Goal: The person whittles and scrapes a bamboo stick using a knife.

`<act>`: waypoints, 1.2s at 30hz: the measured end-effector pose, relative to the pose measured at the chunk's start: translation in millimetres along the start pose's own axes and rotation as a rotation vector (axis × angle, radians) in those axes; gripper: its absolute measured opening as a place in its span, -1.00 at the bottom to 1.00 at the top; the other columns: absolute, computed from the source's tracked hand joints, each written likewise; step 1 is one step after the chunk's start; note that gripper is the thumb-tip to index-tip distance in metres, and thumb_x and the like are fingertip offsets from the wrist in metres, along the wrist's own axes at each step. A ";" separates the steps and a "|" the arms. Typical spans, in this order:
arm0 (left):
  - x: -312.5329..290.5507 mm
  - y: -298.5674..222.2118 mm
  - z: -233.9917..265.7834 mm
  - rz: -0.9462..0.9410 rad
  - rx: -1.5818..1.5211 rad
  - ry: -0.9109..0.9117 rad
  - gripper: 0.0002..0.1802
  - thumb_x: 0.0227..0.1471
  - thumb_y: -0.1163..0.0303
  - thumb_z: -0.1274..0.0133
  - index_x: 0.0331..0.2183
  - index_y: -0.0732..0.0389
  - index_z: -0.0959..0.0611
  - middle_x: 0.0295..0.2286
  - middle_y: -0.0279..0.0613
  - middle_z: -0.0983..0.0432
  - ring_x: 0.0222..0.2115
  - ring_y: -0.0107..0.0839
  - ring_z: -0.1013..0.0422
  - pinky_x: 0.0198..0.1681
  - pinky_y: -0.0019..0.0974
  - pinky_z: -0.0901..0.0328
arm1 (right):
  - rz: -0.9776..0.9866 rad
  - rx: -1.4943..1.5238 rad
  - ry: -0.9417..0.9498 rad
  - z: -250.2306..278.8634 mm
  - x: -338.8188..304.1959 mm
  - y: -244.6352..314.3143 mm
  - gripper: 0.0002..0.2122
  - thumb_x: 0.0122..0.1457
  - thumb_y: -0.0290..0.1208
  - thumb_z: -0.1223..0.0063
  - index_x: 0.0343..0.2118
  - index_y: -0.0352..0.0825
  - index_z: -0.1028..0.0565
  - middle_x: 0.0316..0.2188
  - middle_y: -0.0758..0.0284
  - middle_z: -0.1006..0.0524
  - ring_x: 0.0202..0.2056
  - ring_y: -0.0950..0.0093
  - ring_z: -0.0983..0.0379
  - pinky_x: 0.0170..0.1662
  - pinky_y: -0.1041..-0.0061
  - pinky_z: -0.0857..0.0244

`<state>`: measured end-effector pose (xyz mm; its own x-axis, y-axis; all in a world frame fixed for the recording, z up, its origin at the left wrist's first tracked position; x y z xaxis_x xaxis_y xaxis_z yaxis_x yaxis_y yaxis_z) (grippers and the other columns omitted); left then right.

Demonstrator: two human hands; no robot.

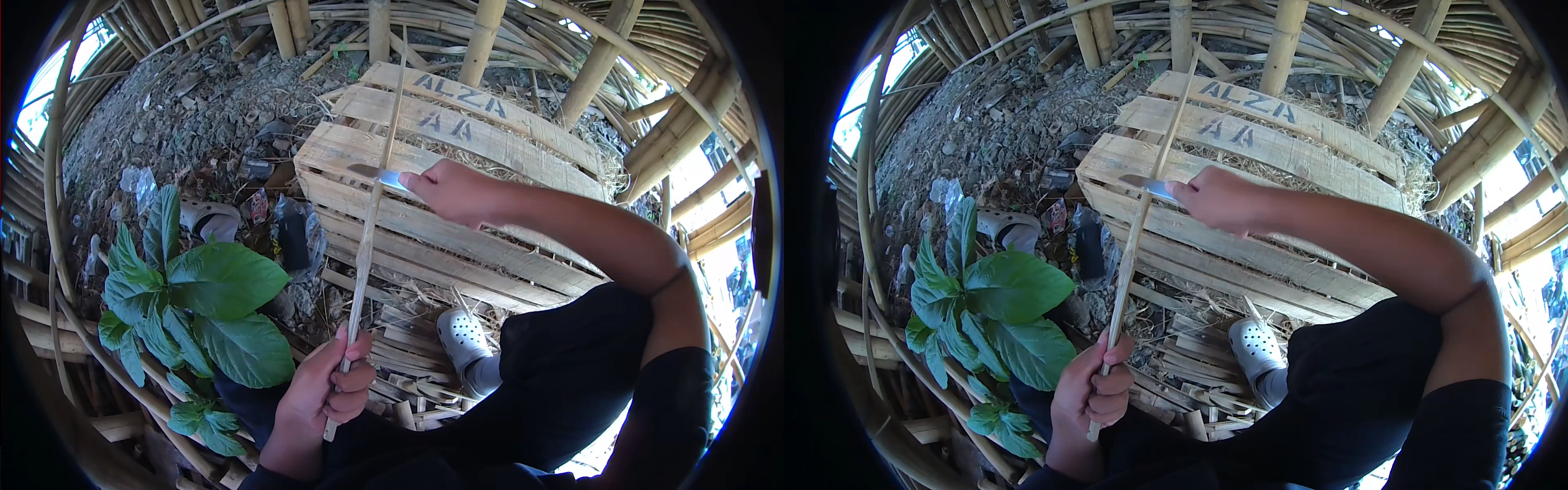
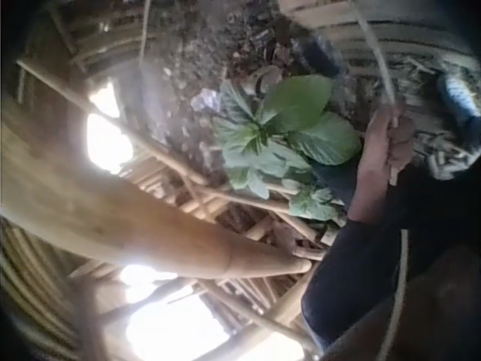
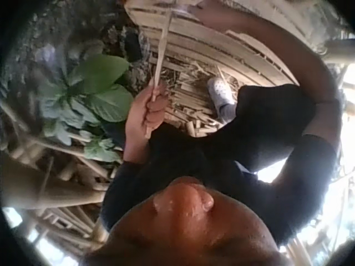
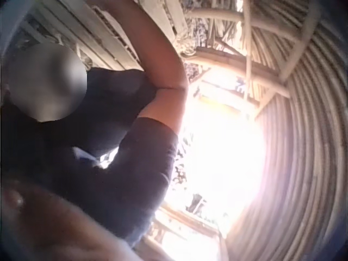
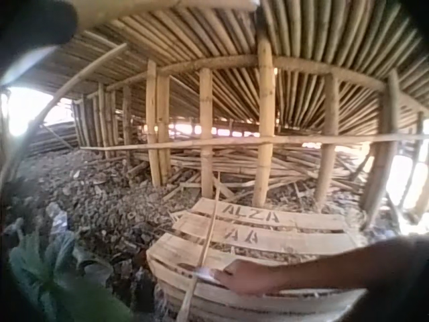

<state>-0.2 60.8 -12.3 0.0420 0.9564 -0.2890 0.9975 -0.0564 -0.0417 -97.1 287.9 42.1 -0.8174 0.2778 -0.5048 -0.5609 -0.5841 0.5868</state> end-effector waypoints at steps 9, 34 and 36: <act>1.9 -4.2 -0.9 0.021 -0.033 0.018 -0.64 0.27 -0.02 0.42 -0.42 -0.01 -0.24 -0.72 -0.52 0.05 -0.83 -0.75 0.20 -0.86 -0.56 0.31 | -0.041 -0.013 -0.135 21.6 15.0 -9.9 -0.52 0.29 -0.03 0.28 -0.57 -0.38 -0.34 -0.78 0.40 -0.25 -0.82 0.56 -0.16 -0.76 0.47 -0.10; 33.1 2.8 -3.7 -0.106 0.200 0.015 -0.62 0.24 -0.07 0.37 -0.36 0.04 -0.26 -0.65 -0.44 -0.03 -0.76 -0.67 0.05 -0.79 -0.56 0.08 | 0.140 0.010 0.132 -69.6 -40.0 27.6 -0.47 0.12 0.04 -0.01 -0.68 -0.45 -0.43 -0.84 0.38 -0.30 -0.80 0.57 -0.24 -0.74 0.46 -0.15; 36.7 7.6 -9.8 -0.155 0.106 0.127 -0.63 0.24 0.00 0.30 -0.24 0.13 -0.32 -0.58 -0.32 -0.25 -0.68 -0.49 -0.25 -0.66 -0.41 -0.24 | 0.226 0.075 0.064 -68.4 -40.1 34.3 -0.64 0.06 -0.25 -0.09 -0.64 -0.51 -0.43 -0.82 0.27 -0.36 -0.79 0.50 -0.26 -0.67 0.42 -0.18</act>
<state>9.5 98.2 -13.8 -0.0979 0.9840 -0.1490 0.9813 0.0706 -0.1789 -74.6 204.6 39.1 -0.9145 0.0958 -0.3930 -0.3747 -0.5667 0.7338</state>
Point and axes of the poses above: each hand's wrist, its own x-axis towards the middle knuckle, its own z-axis out of the back of the hand, y = z × x, the point moved 10 cm from there along x, towards the middle knuckle
